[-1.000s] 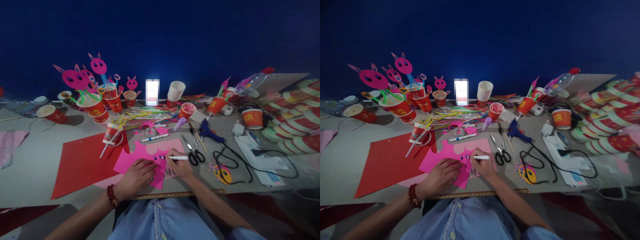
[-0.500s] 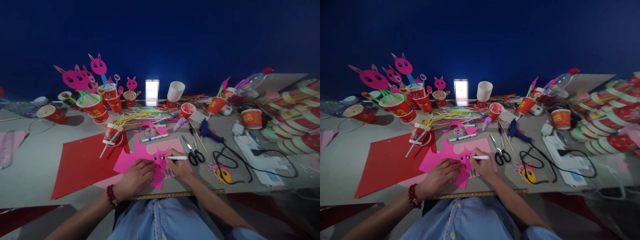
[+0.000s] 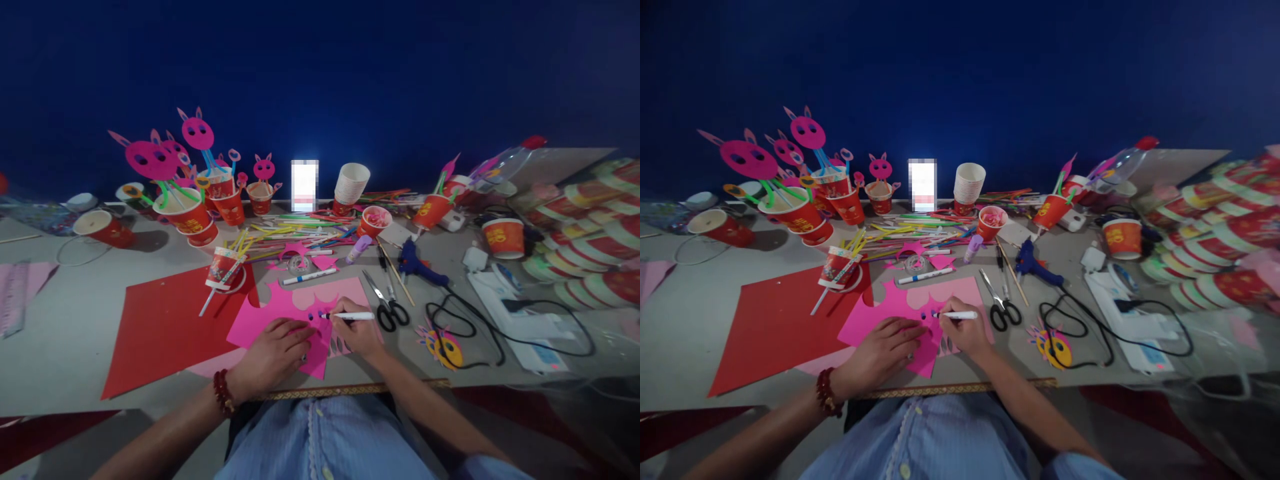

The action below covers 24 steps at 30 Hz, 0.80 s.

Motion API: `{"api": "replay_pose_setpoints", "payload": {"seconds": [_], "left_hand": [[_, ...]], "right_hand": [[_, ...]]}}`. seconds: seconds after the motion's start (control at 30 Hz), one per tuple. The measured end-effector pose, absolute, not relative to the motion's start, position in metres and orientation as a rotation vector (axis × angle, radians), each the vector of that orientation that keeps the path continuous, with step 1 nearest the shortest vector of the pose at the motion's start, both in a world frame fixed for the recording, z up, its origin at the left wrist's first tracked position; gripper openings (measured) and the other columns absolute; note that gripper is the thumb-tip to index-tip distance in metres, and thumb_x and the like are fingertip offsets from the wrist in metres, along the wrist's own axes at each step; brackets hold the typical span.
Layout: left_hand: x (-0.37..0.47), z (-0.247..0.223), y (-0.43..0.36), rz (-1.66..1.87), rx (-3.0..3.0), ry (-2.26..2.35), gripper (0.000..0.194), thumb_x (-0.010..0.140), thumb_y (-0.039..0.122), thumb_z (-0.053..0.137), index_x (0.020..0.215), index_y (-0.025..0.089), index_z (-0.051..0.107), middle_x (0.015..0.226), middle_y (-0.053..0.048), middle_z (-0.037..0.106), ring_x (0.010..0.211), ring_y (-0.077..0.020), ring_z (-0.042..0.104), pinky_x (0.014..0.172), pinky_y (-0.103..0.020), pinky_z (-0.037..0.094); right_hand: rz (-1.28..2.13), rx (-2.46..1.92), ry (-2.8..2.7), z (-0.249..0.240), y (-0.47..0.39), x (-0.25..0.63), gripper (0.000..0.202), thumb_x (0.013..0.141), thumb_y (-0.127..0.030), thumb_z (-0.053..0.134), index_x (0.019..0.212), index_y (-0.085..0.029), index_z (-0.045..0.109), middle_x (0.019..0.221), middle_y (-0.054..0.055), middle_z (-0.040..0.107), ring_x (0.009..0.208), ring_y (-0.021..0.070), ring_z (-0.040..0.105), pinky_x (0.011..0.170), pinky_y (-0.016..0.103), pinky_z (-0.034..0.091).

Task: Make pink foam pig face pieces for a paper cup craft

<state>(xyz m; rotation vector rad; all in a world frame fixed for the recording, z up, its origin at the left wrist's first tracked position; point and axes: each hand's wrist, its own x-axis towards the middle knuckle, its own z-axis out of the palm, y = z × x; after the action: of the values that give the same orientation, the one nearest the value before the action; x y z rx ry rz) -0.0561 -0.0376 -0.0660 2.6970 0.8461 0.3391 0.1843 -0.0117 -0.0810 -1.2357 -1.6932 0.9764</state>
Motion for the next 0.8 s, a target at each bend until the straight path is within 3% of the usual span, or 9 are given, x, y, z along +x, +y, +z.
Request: {"api": "replay_pose_setpoints", "payload": {"seconds": [0.8], "left_hand": [[-0.0561,-0.0701,-0.038,0.378,2.706,0.86,0.022,0.097,0.028,0.055,0.118,0.022,0.063,0.142,-0.004,0.059,0.13,-0.022,0.05,0.109,-0.041,0.037]], "right_hand": [[0.938,-1.239,-1.712,-0.0826,-0.0111,0.1847,0.018,0.089,-0.024,0.055,0.071,-0.023,0.057,0.063,-0.002,0.054,0.057,0.014,0.047,0.053,0.025,0.038]]}}
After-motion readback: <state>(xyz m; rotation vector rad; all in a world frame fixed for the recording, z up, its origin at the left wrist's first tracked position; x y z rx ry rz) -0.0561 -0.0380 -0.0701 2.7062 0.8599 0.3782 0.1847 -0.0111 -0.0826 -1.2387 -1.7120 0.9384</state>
